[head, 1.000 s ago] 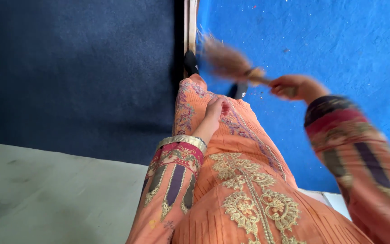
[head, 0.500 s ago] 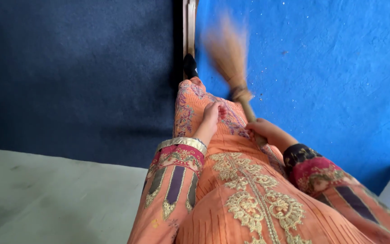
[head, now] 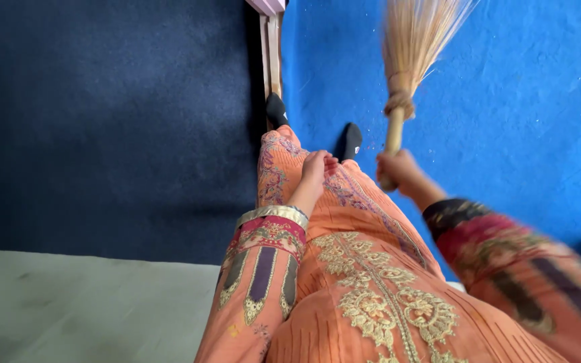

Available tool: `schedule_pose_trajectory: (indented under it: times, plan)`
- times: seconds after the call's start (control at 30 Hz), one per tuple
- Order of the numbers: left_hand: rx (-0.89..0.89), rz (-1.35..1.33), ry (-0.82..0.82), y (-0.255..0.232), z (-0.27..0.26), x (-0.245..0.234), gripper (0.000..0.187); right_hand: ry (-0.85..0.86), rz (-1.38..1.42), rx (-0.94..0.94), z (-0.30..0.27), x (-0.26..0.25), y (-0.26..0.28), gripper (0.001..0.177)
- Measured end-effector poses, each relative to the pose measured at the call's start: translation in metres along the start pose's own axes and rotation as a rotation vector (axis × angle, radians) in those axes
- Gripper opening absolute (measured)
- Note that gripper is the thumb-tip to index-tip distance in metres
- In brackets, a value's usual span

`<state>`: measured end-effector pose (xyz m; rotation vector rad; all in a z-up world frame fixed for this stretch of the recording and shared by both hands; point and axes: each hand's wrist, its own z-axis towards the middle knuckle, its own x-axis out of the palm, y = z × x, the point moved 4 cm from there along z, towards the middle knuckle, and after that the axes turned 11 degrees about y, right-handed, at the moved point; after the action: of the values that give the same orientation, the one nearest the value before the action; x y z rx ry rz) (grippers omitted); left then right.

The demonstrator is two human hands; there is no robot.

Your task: The person sweeps a blue carpeted floor with a broom, moving from a doorway out onto a balcony, then lifts the carpet to sweep the floor underneath it.

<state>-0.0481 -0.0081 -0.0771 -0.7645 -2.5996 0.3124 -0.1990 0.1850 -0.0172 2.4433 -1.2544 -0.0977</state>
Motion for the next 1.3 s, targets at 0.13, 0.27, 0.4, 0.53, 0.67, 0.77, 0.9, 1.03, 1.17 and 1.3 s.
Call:
schedule_pose_trajectory:
  times: [0.13,0.27,0.4,0.53,0.67,0.77,0.9,1.03,1.17,1.3]
  plan:
    - [-0.182,-0.018,0.023,-0.011,-0.023,0.03,0.037,0.064,0.038,0.05,-0.037,0.044,-0.005,0.019]
    - [-0.503,0.088,0.185,-0.012,-0.062,0.073,0.074,0.451,0.431,0.407,0.007,0.042,-0.014,0.012]
    - [-0.435,0.159,0.373,-0.02,-0.056,0.088,0.075,0.419,1.17,0.514,0.031,-0.015,0.066,0.011]
    - [-0.293,0.142,0.434,-0.026,-0.051,0.087,0.067,0.46,1.104,0.338,0.048,-0.043,0.047,0.017]
    - [-0.13,-0.038,0.2,-0.004,-0.013,0.04,0.062,0.121,0.419,-0.055,-0.006,0.035,0.022,0.011]
    - [-0.093,-0.081,0.013,0.003,-0.009,0.01,0.066,0.144,0.322,-0.026,-0.053,0.072,0.015,0.01]
    - [-0.168,-0.01,-0.161,-0.017,-0.038,0.012,0.073,0.511,0.586,0.364,-0.023,0.085,-0.032,0.009]
    - [-0.226,0.042,-0.175,-0.013,-0.032,0.006,0.071,0.586,1.069,0.559,0.02,0.051,0.024,0.007]
    - [-0.177,0.082,-0.045,-0.026,-0.032,0.022,0.07,0.492,1.263,0.406,0.049,0.013,0.046,0.017]
    - [-0.282,0.099,-0.09,-0.035,-0.041,0.037,0.08,0.238,0.679,0.143,0.01,0.088,0.031,0.01]
